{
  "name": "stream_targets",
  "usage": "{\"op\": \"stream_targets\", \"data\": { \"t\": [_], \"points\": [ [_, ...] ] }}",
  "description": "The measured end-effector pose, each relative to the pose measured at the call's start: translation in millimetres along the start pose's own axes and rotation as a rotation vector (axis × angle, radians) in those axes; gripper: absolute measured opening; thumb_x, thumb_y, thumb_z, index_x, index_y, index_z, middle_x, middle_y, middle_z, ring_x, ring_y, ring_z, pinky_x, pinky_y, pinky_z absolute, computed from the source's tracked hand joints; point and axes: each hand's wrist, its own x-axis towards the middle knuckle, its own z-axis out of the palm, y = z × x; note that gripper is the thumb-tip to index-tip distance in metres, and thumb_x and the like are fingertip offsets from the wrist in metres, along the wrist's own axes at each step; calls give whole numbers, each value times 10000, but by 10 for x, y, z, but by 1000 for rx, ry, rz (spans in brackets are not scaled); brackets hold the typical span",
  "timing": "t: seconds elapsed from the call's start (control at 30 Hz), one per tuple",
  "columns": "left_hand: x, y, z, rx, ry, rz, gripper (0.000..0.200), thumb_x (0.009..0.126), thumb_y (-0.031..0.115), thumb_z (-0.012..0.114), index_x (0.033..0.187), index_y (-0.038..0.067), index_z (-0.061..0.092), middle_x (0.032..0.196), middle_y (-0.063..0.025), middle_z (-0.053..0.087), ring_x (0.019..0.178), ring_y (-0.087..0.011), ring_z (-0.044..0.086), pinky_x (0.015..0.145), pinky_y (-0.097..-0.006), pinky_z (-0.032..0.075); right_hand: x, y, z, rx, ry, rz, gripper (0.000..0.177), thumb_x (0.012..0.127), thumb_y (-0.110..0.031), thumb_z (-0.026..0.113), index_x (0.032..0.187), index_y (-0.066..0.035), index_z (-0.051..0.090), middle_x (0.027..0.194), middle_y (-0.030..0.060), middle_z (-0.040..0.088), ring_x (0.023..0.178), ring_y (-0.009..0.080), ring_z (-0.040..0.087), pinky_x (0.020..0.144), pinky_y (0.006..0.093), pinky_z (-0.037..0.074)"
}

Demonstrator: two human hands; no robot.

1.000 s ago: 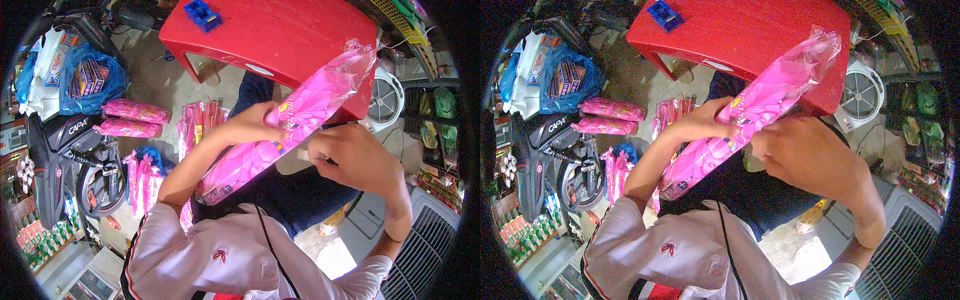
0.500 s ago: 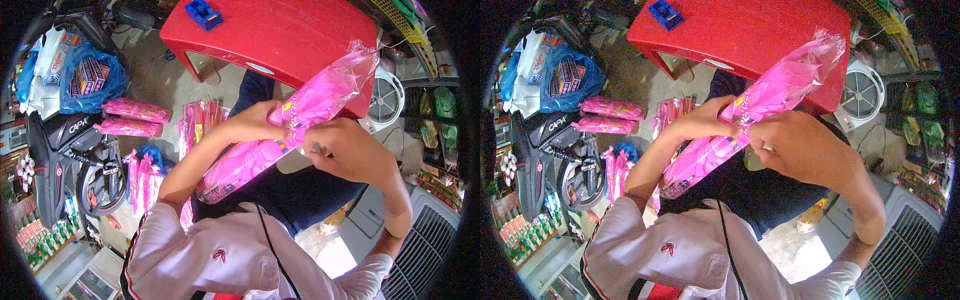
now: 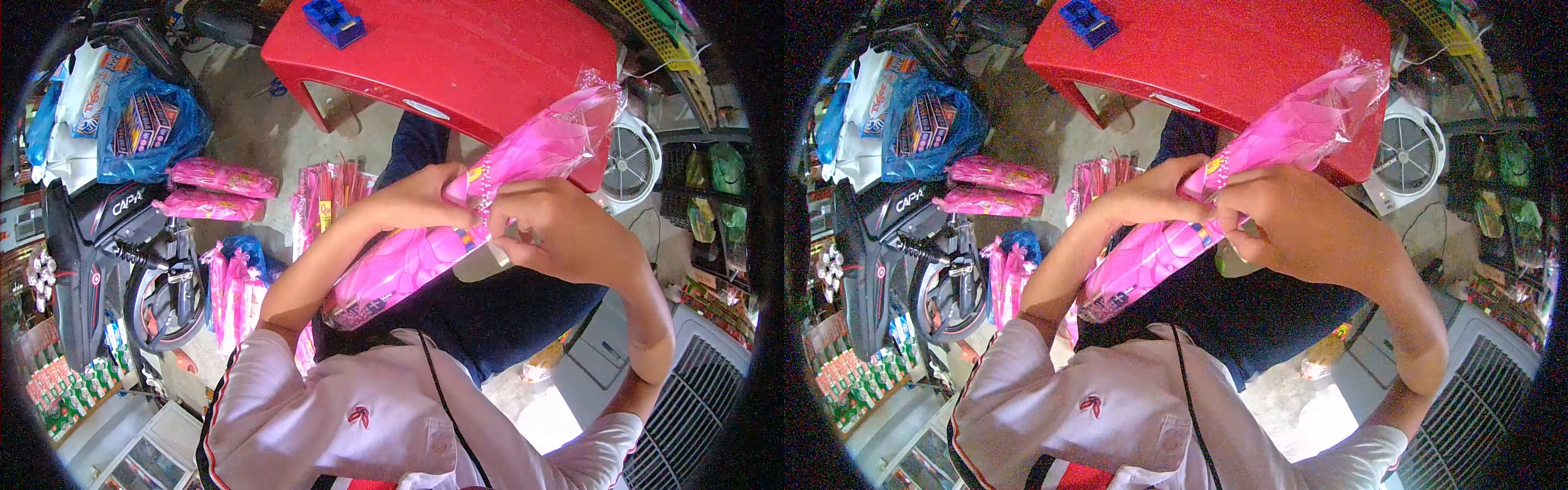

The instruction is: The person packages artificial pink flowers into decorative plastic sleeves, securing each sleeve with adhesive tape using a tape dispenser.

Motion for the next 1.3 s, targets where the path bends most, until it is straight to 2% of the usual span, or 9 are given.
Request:
{"op": "stream_targets", "data": {
  "t": [0.27, 0.5, 0.6, 0.7, 0.8, 0.9, 0.97, 1.07, 1.3],
  "points": [
    [17, 42, -2, 17, -7, -26, 693, 723, 315, 795, 1290, -17, 571, 1158, -114, 673, 1059, -172, 606, 935, -323, 490, 23, 22, 5, 53, -24, 38, 86, 845, -49, 687, 913, -8, 657, 887, 120, 669, 689, 250, 660, 596, 344, 531],
    [22, -10, 21, 15, -32, -1, 664, 759, 301, 800, 1296, -10, 564, 1179, -109, 660, 1076, -169, 595, 951, -317, 481, 45, 39, 19, 18, 77, -3, 101, 814, -38, 702, 895, -8, 650, 889, 121, 638, 726, 264, 654, 604, 363, 518],
    [34, -72, 53, -5, -6, 39, 678, 747, 362, 812, 1223, -65, 589, 1085, -169, 694, 983, -210, 642, 872, -328, 514, 53, 23, 2, -20, 89, -1, 108, 796, -36, 703, 877, -10, 636, 894, 127, 629, 753, 294, 654, 641, 395, 514],
    [56, -123, 83, -10, 9, 88, 669, 748, 351, 815, 1221, -63, 586, 1100, -165, 687, 982, -194, 638, 861, -323, 516, 56, 46, 24, -69, 94, -5, 120, 772, -35, 706, 857, -15, 624, 901, 131, 628, 784, 322, 654, 680, 419, 512],
    [61, -97, 81, -22, -79, 61, 660, 807, 319, 821, 1310, -13, 553, 1219, -113, 653, 1129, -171, 586, 986, -317, 473, 65, 79, 54, -120, 97, -12, 127, 771, -67, 714, 848, -25, 621, 896, 131, 622, 817, 339, 655, 705, 437, 518],
    [73, -131, 138, -98, -34, 98, 689, 758, 383, 821, 1234, -56, 584, 1109, -151, 675, 995, -192, 633, 876, -319, 516, 80, 72, 52, -149, 77, -3, 136, 799, -128, 718, 842, -40, 625, 879, 133, 606, 830, 352, 655, 724, 456, 530],
    [66, -131, 143, -100, -42, 91, 696, 758, 394, 827, 1235, -52, 587, 1103, -149, 677, 1000, -200, 635, 886, -323, 514, 86, 71, 55, -158, 73, 7, 133, 798, -129, 718, 838, -43, 625, 874, 134, 602, 824, 351, 653, 723, 459, 529],
    [48, -85, 148, -57, -35, 105, 694, 761, 402, 831, 1231, -48, 592, 1102, -152, 680, 999, -201, 638, 887, -327, 515, 96, 106, 68, -156, 77, 43, 130, 788, -118, 722, 833, -42, 626, 869, 133, 601, 812, 352, 648, 715, 460, 528],
    [48, -100, 185, -48, -65, 93, 704, 777, 423, 827, 1238, -54, 591, 1129, -162, 685, 1018, -191, 639, 897, -333, 517, 69, 201, 90, -64, 77, -30, 96, 802, -42, 693, 870, -17, 630, 864, 131, 600, 777, 329, 639, 683, 415, 505]
  ]
}}
